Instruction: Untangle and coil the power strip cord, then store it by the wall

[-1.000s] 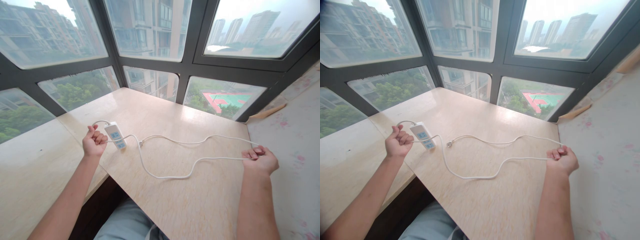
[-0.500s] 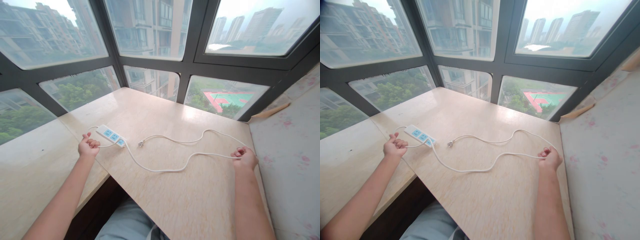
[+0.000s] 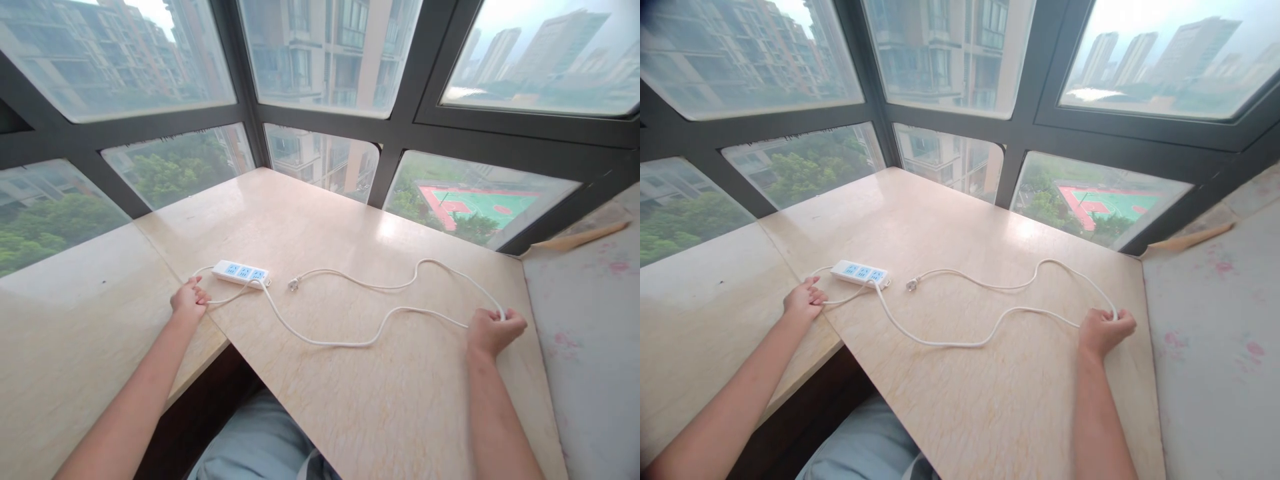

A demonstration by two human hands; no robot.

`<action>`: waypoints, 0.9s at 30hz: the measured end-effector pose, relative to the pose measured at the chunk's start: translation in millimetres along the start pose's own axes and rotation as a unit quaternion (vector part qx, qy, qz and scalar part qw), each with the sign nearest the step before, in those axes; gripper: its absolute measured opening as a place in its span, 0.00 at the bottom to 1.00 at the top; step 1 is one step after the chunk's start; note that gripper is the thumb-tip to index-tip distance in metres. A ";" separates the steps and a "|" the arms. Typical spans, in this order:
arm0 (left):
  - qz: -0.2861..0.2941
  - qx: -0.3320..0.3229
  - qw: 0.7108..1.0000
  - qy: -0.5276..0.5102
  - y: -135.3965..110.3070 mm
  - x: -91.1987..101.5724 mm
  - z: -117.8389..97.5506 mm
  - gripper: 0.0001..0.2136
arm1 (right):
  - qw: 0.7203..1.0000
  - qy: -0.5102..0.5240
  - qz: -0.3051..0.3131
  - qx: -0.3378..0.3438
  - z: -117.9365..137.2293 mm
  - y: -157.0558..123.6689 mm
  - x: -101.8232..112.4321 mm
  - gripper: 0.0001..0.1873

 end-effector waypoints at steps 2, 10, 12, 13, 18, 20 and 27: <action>-0.003 0.006 1.000 0.022 1.0 3.2 2.8 0.06 | 0.998 -0.022 -0.052 0.024 2.5 -1.4 7.7 0.26; -0.026 -0.025 0.991 0.128 9.0 21.5 -1.0 0.11 | 0.986 -0.132 -0.034 0.094 5.8 14.9 -3.3 0.16; -0.050 -0.078 0.974 0.207 7.5 26.5 -10.3 0.19 | 0.985 -0.135 -0.022 0.102 7.2 17.2 -7.2 0.15; -0.066 -0.124 0.952 0.273 4.4 26.8 -17.7 0.24 | 0.984 -0.141 -0.018 0.111 9.0 17.3 -8.6 0.15; -0.006 -0.412 0.692 0.593 -26.2 -18.2 -29.9 0.30 | 0.950 -0.201 -0.008 0.237 36.7 1.7 -14.7 0.14; 0.080 -0.467 0.598 0.647 -30.2 -36.5 -15.7 0.27 | 0.923 -0.215 0.003 0.318 54.7 -14.8 -18.5 0.12; 0.237 -0.483 0.472 0.698 -2.9 -53.3 -1.3 0.30 | 0.825 -0.158 0.138 0.524 102.4 -96.9 -23.5 0.10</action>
Point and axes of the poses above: each hand's wrist, its own y-axis towards the middle knuckle, its own x-axis out of the back of the hand, z = x × y, the point moved 9 cm from there along y, towards the middle knuckle, and after that the axes turned 6 degrees about x, right-handed, at the moved point
